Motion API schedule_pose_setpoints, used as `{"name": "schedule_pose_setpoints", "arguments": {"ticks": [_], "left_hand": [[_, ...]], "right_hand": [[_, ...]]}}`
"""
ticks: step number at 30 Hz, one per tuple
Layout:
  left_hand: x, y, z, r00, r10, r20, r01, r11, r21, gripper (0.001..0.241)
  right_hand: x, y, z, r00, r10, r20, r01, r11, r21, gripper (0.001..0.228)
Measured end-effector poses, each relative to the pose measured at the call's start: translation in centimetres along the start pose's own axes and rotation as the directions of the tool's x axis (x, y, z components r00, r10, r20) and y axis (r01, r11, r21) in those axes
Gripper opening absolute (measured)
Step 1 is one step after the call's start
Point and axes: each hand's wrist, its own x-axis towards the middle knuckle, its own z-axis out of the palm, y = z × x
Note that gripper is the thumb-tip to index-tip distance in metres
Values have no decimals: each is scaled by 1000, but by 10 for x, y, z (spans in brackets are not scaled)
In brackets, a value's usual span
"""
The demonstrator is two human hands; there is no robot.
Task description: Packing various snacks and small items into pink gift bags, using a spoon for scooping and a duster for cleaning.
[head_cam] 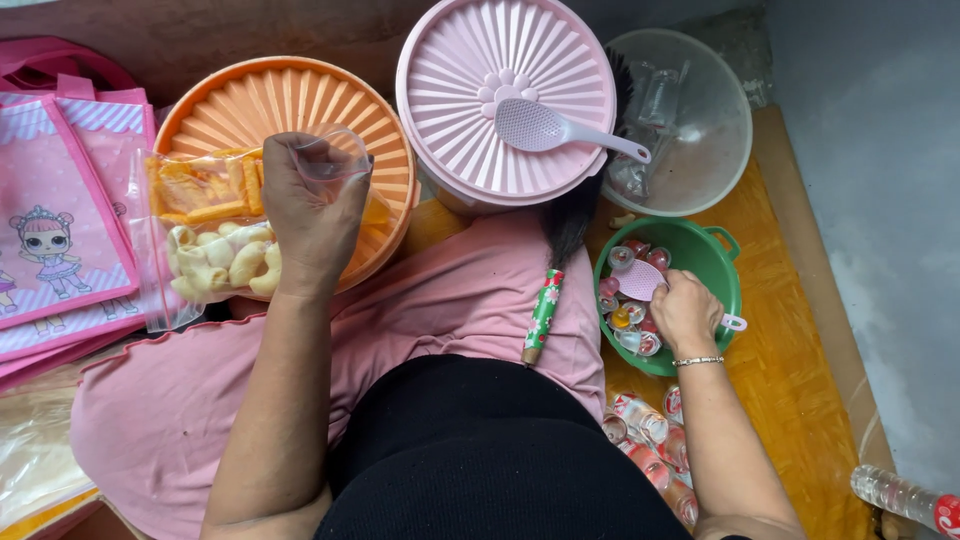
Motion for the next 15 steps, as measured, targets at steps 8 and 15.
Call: {"name": "schedule_pose_setpoints", "arguments": {"ticks": [8, 15], "left_hand": [[0, 1, 1, 1000, -21, -2, 21, 1000, -22, 34], [0, -1, 2, 1000, -6, 1, 6, 999, -42, 34]], "right_hand": [[21, 16, 21, 1000, 24, 17, -27, 981, 191, 28], [41, 54, 88, 990, 8, 139, -92, 786, 611, 20]]}}
